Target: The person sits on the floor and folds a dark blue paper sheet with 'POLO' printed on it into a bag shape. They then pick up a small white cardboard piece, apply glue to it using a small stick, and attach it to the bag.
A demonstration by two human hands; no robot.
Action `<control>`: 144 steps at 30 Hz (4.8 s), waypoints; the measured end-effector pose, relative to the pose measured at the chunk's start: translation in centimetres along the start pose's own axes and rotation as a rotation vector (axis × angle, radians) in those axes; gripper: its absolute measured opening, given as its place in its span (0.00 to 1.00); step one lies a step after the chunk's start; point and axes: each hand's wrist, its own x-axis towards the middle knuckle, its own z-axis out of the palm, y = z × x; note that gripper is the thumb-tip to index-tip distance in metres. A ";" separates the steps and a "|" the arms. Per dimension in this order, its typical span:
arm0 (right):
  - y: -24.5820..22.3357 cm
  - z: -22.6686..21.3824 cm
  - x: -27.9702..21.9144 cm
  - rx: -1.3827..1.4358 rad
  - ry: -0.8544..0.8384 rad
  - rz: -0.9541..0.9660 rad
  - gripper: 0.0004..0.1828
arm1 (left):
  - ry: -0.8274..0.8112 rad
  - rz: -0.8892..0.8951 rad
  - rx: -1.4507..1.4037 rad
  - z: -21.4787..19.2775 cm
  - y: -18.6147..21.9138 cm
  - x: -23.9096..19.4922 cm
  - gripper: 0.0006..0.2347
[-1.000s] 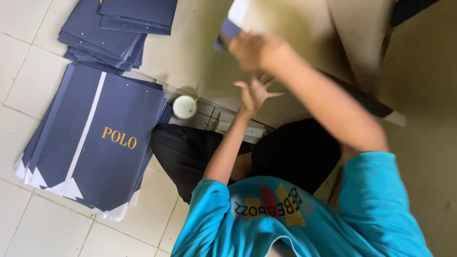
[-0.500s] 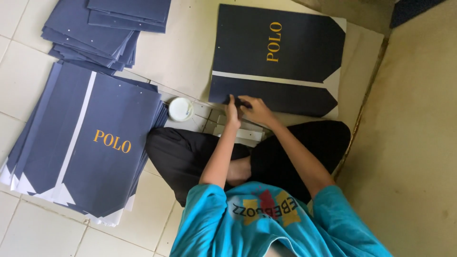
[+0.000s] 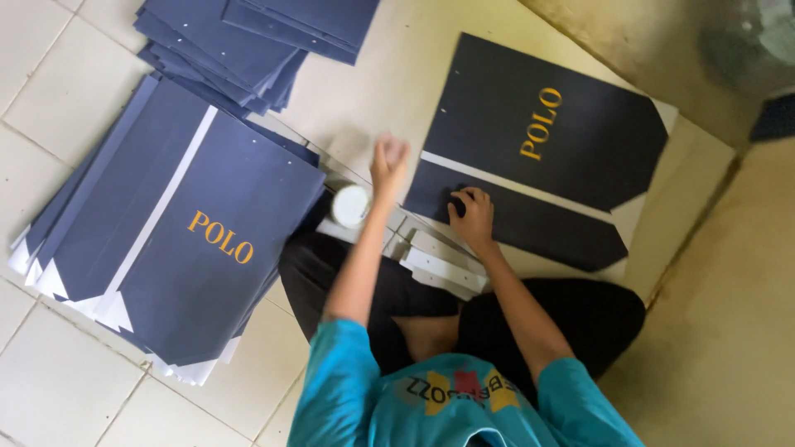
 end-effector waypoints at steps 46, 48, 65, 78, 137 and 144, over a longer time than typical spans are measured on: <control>7.0 -0.3 0.6 0.031 -0.147 -0.129 0.23 | -0.528 0.456 0.799 6.0 -5.3 -9.7 0.29; 10.3 -2.4 -0.1 -0.083 -0.201 -0.101 0.23 | -0.539 0.477 0.980 6.7 -4.6 -10.2 0.33; 31.5 -16.8 -10.0 0.154 0.138 0.763 0.38 | -0.181 0.135 0.873 5.9 -7.0 -3.3 0.53; 27.3 -18.3 -10.5 0.307 0.395 0.794 0.38 | -0.034 0.247 0.554 3.0 -7.7 -2.8 0.20; 0.1 -7.0 -10.4 -0.060 -0.710 -0.074 0.39 | -0.892 0.518 1.230 -1.1 -9.4 -14.2 0.26; -0.3 -7.0 -11.2 0.045 -0.632 -0.047 0.32 | -0.935 0.394 1.055 -3.0 -6.6 -14.9 0.17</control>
